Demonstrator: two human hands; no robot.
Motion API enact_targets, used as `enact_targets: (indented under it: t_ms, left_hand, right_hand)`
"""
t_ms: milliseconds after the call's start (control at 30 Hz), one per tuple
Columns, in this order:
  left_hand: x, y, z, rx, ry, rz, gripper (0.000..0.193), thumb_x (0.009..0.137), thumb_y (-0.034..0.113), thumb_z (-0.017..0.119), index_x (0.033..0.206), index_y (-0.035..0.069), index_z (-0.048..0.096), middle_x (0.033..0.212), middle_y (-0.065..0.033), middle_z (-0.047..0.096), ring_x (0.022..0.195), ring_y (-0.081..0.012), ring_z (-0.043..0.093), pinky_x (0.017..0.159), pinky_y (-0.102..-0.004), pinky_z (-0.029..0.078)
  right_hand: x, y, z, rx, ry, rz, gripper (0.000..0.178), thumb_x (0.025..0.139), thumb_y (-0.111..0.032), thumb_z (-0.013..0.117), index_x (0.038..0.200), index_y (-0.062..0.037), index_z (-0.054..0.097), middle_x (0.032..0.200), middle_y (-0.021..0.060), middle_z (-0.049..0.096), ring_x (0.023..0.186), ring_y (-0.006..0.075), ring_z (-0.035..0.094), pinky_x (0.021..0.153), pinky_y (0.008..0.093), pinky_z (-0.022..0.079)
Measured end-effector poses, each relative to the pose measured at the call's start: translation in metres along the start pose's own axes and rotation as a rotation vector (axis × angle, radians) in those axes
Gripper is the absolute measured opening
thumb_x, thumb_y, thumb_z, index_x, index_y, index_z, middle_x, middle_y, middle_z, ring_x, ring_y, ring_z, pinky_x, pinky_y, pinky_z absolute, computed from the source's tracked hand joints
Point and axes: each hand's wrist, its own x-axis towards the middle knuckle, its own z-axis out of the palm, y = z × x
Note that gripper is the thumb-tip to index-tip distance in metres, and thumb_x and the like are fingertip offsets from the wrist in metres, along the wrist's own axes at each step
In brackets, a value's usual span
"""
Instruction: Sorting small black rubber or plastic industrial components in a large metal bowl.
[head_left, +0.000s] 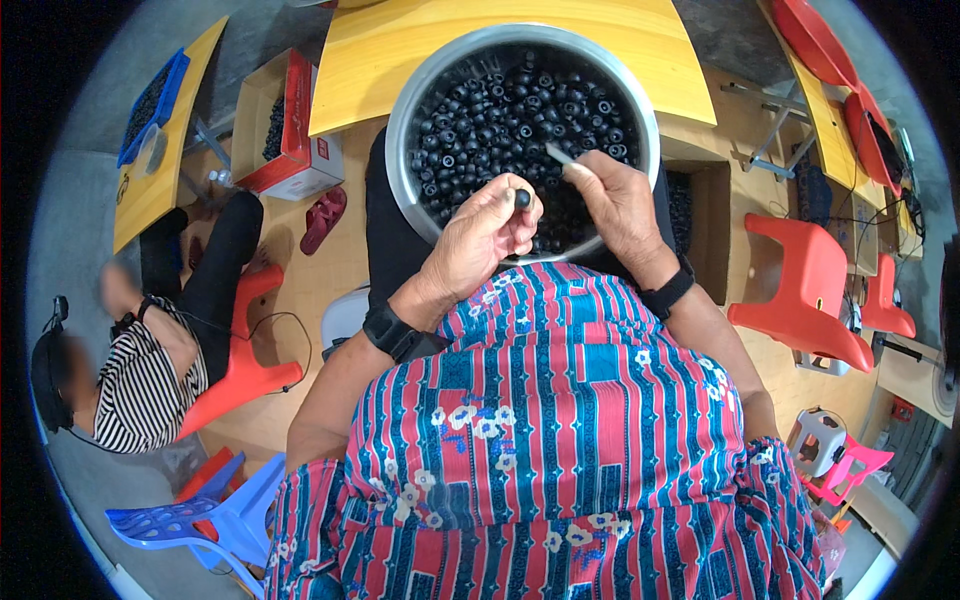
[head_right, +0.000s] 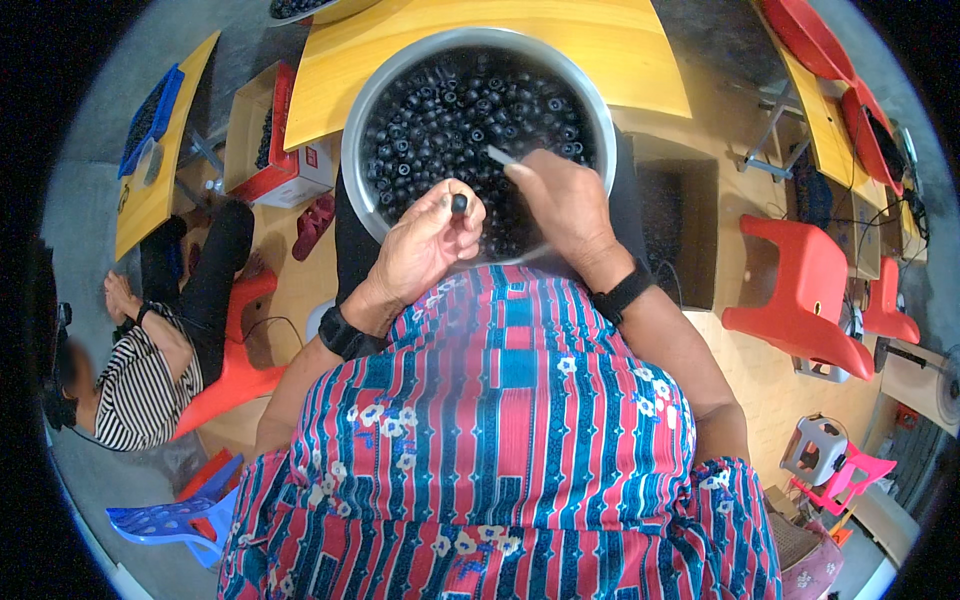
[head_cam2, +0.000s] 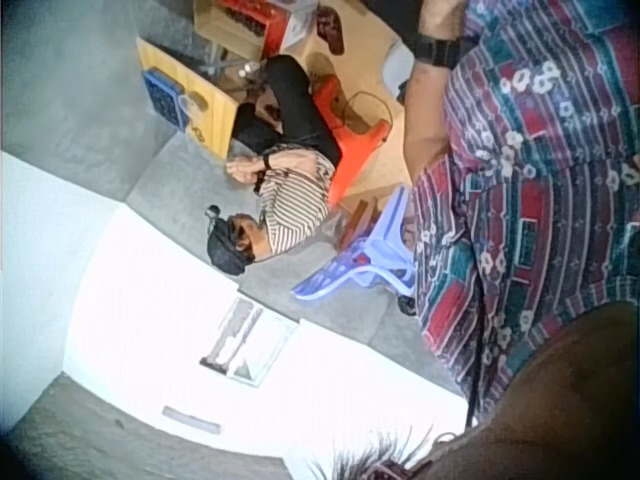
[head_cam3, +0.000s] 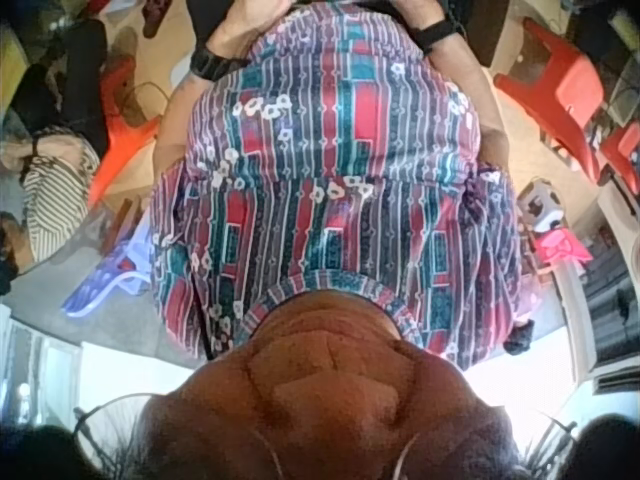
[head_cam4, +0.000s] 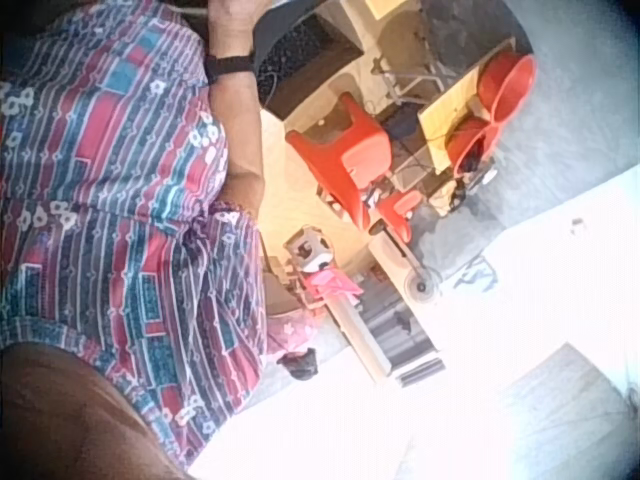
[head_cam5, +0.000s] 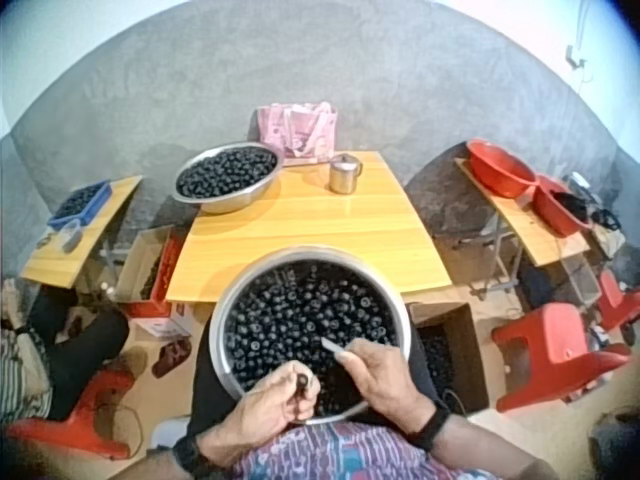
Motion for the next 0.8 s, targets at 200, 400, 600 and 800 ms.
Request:
enact_targets:
  t_ms: [200, 400, 600, 800]
  left_hand:
    - [-0.002, -0.001, 0.003, 0.043, 0.137, 0.004, 0.02, 0.104, 0.029, 0.043, 0.106, 0.01, 0.05, 0.097, -0.0023, 0.05, 0.079, -0.0092, 0.045, 0.07, -0.0241, 0.04]
    - [-0.002, -0.002, 0.001, 0.0, 0.137, 0.005, 0.019, 0.104, 0.028, 0.044, 0.108, 0.01, 0.052, 0.098, -0.0026, 0.052, 0.08, -0.0091, 0.046, 0.07, -0.0243, 0.041]
    - [-0.001, -0.004, -0.003, -0.026, 0.139, 0.022, 0.018, 0.103, 0.026, 0.047, 0.11, 0.01, 0.051, 0.098, -0.001, 0.053, 0.08, -0.008, 0.047, 0.069, -0.0237, 0.04]
    - [-0.001, -0.004, -0.004, 0.008, 0.136, 0.009, 0.02, 0.102, 0.026, 0.05, 0.112, 0.009, 0.051, 0.097, -0.0003, 0.053, 0.08, -0.007, 0.046, 0.068, -0.0232, 0.04]
  right_hand:
    - [-0.007, -0.003, 0.007, 0.142, 0.002, -0.107, 0.021, 0.094, -0.021, 0.061, 0.089, -0.0008, 0.064, 0.077, 0.0172, 0.061, 0.072, 0.0355, 0.06, 0.066, 0.0385, 0.048]
    - [-0.005, 0.005, 0.009, 0.321, -0.016, -0.118, 0.024, 0.095, -0.022, 0.059, 0.091, 0.0009, 0.065, 0.077, 0.0169, 0.061, 0.071, 0.0299, 0.061, 0.068, 0.0358, 0.048]
    - [-0.01, -0.01, 0.003, 0.197, -0.154, -0.232, 0.025, 0.091, -0.028, 0.065, 0.09, -0.0023, 0.067, 0.078, 0.0151, 0.063, 0.072, 0.032, 0.063, 0.066, 0.037, 0.049]
    - [-0.01, -0.011, 0.003, 0.075, -0.103, -0.305, 0.025, 0.088, -0.031, 0.067, 0.089, -0.0055, 0.067, 0.076, 0.0125, 0.063, 0.071, 0.0325, 0.063, 0.062, 0.0393, 0.049]
